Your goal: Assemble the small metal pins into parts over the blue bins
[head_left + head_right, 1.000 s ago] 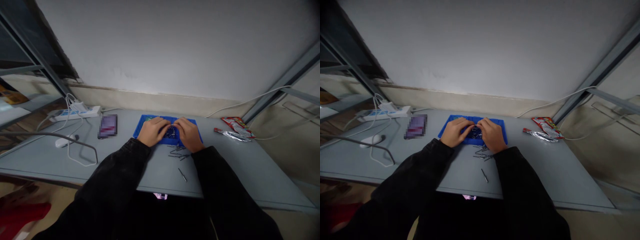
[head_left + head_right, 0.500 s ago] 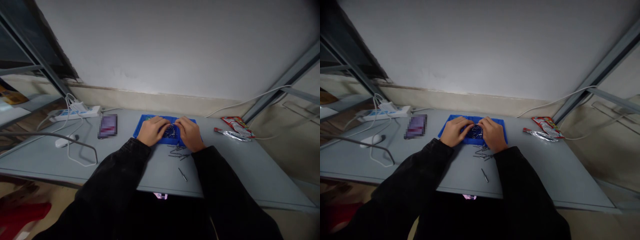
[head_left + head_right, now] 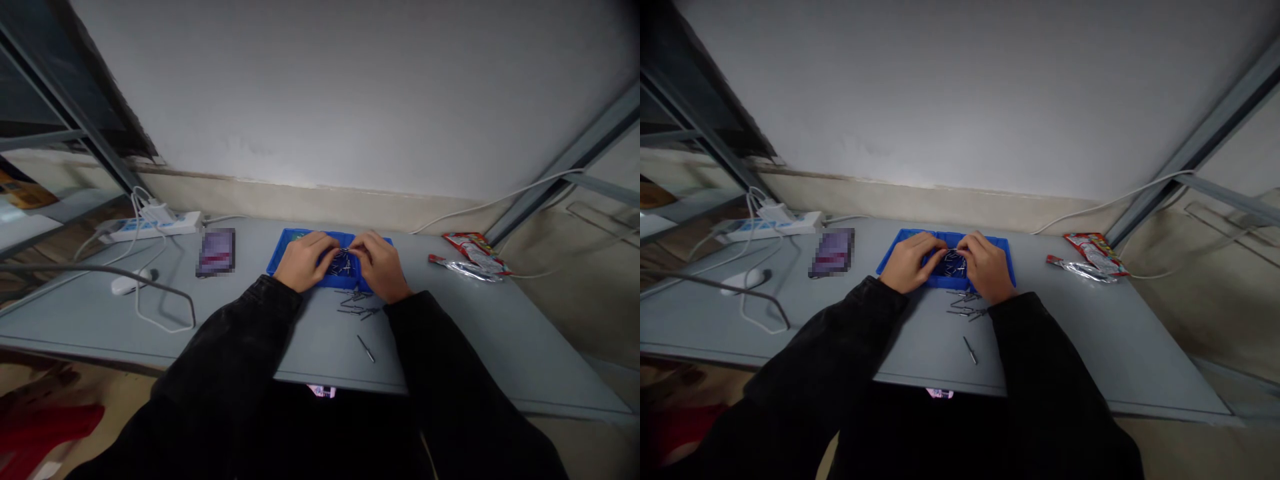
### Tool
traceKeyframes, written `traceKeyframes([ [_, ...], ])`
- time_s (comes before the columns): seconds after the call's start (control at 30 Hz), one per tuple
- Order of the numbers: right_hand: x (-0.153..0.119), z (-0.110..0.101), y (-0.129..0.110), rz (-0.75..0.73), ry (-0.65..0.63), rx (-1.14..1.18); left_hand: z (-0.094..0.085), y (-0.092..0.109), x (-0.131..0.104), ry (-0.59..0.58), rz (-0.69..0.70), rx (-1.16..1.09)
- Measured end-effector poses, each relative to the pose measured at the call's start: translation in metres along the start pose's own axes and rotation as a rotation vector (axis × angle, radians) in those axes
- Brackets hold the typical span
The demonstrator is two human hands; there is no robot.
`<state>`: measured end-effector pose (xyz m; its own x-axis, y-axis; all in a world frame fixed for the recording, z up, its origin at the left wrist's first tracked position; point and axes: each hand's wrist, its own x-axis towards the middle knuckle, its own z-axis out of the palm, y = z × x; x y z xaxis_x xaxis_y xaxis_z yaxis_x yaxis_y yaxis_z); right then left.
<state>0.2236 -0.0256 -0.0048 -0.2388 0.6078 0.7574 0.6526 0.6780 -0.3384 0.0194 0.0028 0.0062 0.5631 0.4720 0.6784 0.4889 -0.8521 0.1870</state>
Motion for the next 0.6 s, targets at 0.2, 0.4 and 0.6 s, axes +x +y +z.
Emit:
traceKeyframes([
  [0.2, -0.0005, 0.0014, -0.0022, 0.015, -0.073, -0.031, 0.0017, 0.0001, -0.0005, -0.024, 0.029, 0.011],
  [0.4, 0.0, 0.0001, 0.0014, 0.039, -0.018, -0.118, -0.0018, -0.0046, 0.0013, 0.018, -0.006, 0.058],
  [0.6, 0.001, -0.0011, 0.0022, 0.062, 0.004, -0.127, 0.0004, -0.0073, -0.0003, 0.005, -0.075, 0.067],
])
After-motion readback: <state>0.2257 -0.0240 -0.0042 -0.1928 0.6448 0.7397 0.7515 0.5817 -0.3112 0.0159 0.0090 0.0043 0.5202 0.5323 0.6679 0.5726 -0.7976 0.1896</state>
